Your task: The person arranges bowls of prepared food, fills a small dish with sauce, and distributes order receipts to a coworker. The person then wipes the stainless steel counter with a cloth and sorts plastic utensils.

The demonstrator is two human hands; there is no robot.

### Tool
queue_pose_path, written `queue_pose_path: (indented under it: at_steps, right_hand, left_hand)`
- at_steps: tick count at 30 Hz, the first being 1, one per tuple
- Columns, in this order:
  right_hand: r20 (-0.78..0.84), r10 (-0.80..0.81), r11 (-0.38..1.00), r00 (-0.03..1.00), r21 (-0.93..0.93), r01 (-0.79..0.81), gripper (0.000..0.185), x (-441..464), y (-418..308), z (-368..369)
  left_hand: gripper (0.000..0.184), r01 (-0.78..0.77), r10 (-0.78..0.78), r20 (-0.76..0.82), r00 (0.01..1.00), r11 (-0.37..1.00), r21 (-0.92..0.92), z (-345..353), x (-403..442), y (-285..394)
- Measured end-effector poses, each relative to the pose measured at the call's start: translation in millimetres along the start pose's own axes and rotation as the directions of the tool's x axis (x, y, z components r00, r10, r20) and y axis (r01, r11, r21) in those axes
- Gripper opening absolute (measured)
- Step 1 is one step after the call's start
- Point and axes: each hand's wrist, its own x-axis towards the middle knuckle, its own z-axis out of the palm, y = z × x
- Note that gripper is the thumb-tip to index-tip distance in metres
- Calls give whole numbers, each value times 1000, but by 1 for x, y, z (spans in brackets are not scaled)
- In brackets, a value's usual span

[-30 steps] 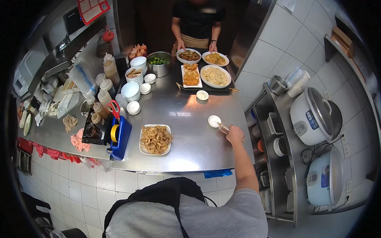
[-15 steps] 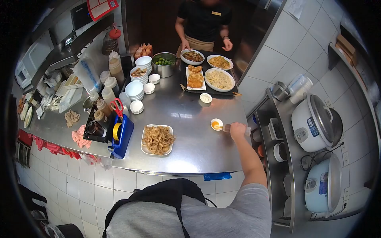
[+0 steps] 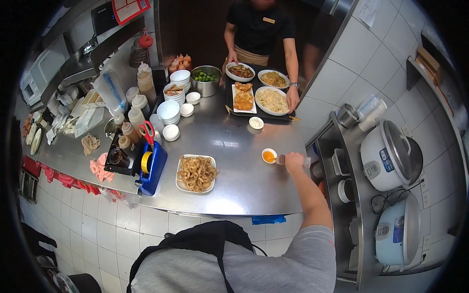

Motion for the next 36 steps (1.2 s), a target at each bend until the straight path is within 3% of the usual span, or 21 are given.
queue_pose_path:
  at_steps: [21,23,25,26,27,28,29,30,31,32,33,34,36]
  right_hand:
    - [47,26,996,999,84,-29,14,-1,8,5]
    - [15,22,983,1000,184,-24,14,-6,12,14]
    - [-6,13,952,1000,306,-11,18,-5,11,22]
    - [-4,15,926,1000,377,-12,23,-7,10,22]
    - [-95,14,843,995,536,39,33,-15,6,14]
    - [-102,75,808,992,589,0,42,-20,-1,9]
    - [-213,79,672,974,733,105,46,-25,-4,11]
    - [-248,105,479,963,861,169,49,-34,-17,-6]
    - [-292,136,453,947,868,203,43,-46,-37,-32]
    - [-227,123,313,966,933,180,43,-55,-57,-57]
    - [-162,106,169,981,975,143,43,-64,-77,-80]
    - [-96,84,28,992,995,94,43,-75,-97,-102]
    - [-166,5,-182,986,969,165,43,-101,-157,-157]
  left_hand:
    - [38,-38,38,-31,999,999,-2,0,5,11]
    - [38,-88,90,-47,995,995,37,-1,6,0]
    - [38,-241,269,-66,961,931,275,-10,11,0]
    - [38,-43,37,-116,993,998,-53,-11,7,8]
    - [38,-171,158,-226,961,985,-38,-21,-46,74]
    - [37,-217,278,-273,921,948,232,-35,-24,61]
    - [36,-160,182,-336,924,983,93,-51,0,54]
    - [35,-148,253,-468,847,957,250,-68,-6,78]
    - [35,-256,389,-555,735,917,304,-87,-13,105]
    - [37,-295,463,-628,626,886,358,-108,-3,122]
    - [32,-368,465,-680,567,881,296,-128,-14,159]
    - [34,-449,546,-695,468,824,345,-147,-28,198]
    - [36,-521,675,-716,175,681,515,-184,-36,256]
